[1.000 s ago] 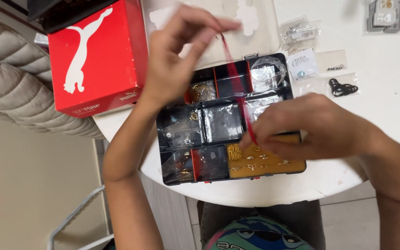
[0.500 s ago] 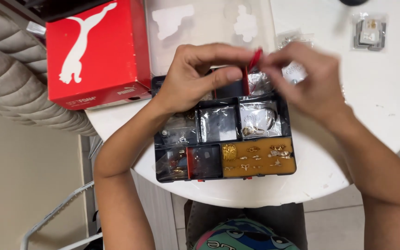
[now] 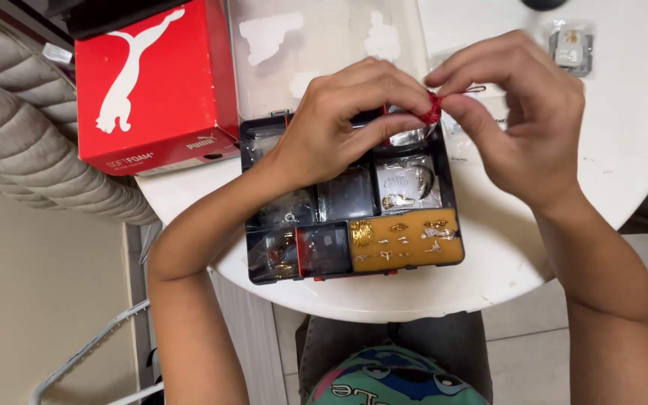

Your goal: Sorting various jewelry components including charms, necklaces, and earrings into a multi-compartment organizer box.

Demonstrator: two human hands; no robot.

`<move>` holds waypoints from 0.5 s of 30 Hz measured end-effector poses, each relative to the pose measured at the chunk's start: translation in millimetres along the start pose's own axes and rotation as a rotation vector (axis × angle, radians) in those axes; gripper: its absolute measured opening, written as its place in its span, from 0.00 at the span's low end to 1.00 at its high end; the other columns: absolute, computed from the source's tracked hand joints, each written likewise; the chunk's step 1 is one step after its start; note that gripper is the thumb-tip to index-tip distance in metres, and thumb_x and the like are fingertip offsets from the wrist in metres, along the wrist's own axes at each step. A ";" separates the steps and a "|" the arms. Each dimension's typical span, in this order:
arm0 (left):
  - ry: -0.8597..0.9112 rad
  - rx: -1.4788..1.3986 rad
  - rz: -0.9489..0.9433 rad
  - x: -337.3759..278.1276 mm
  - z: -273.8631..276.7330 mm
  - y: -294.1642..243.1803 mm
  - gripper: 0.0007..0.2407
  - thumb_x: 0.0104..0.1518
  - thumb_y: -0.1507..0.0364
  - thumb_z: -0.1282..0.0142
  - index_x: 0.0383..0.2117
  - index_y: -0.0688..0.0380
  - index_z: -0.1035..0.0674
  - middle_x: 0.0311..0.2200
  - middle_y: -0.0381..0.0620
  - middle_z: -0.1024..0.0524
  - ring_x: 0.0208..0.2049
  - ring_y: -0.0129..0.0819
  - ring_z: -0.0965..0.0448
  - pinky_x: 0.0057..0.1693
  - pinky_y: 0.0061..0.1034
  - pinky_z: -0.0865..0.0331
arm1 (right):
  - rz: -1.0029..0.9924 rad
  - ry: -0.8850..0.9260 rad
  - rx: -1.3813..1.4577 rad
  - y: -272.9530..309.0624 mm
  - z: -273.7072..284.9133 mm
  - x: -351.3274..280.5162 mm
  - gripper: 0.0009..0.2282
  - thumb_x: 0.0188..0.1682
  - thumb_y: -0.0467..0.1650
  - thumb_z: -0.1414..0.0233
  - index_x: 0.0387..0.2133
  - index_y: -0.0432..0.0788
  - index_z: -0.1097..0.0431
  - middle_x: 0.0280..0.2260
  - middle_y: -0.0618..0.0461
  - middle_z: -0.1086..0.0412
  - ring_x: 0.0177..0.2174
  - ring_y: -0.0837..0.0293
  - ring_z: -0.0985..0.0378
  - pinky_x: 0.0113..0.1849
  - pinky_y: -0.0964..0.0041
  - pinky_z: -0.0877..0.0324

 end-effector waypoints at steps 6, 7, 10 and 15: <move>-0.069 -0.224 0.160 10.7 -8.1 -7.0 0.03 0.66 0.76 0.42 0.40 0.62 0.22 0.46 0.47 0.34 0.49 0.36 0.29 0.56 0.26 0.23 | -0.334 -0.147 0.344 -23.1 -0.9 -34.3 0.07 0.60 0.26 0.43 0.44 0.33 0.31 0.41 0.45 0.29 0.40 0.57 0.25 0.46 0.69 0.26; -0.069 -0.231 0.165 10.5 -11.6 -8.7 0.03 0.66 0.76 0.42 0.40 0.62 0.22 0.46 0.47 0.34 0.49 0.36 0.29 0.56 0.26 0.23 | -0.343 -0.147 0.344 -19.7 -2.7 -36.2 0.07 0.60 0.26 0.43 0.44 0.33 0.31 0.41 0.45 0.29 0.40 0.57 0.25 0.46 0.69 0.26; -0.099 -0.281 0.205 14.3 -22.2 -13.2 0.04 0.69 0.73 0.45 0.44 0.59 0.22 0.51 0.50 0.27 0.52 0.34 0.23 0.58 0.26 0.23 | -0.405 -0.199 0.508 -14.1 -3.3 -40.7 0.07 0.59 0.28 0.44 0.42 0.36 0.34 0.37 0.44 0.29 0.36 0.49 0.19 0.45 0.62 0.19; -0.266 -0.193 0.245 25.4 -43.0 -23.2 0.04 0.62 0.76 0.36 0.39 0.61 0.18 0.41 0.49 0.17 0.45 0.32 0.16 0.57 0.23 0.21 | -0.477 -0.310 0.498 -14.1 11.8 -63.8 0.16 0.60 0.39 0.46 0.47 0.35 0.31 0.39 0.50 0.29 0.36 0.62 0.27 0.40 0.72 0.30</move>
Point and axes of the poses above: each hand's wrist, its own x-axis towards the middle knuckle, its own z-axis out of the back of the hand, y = z × x, the point moved 1 cm from there along x, towards the middle knuckle
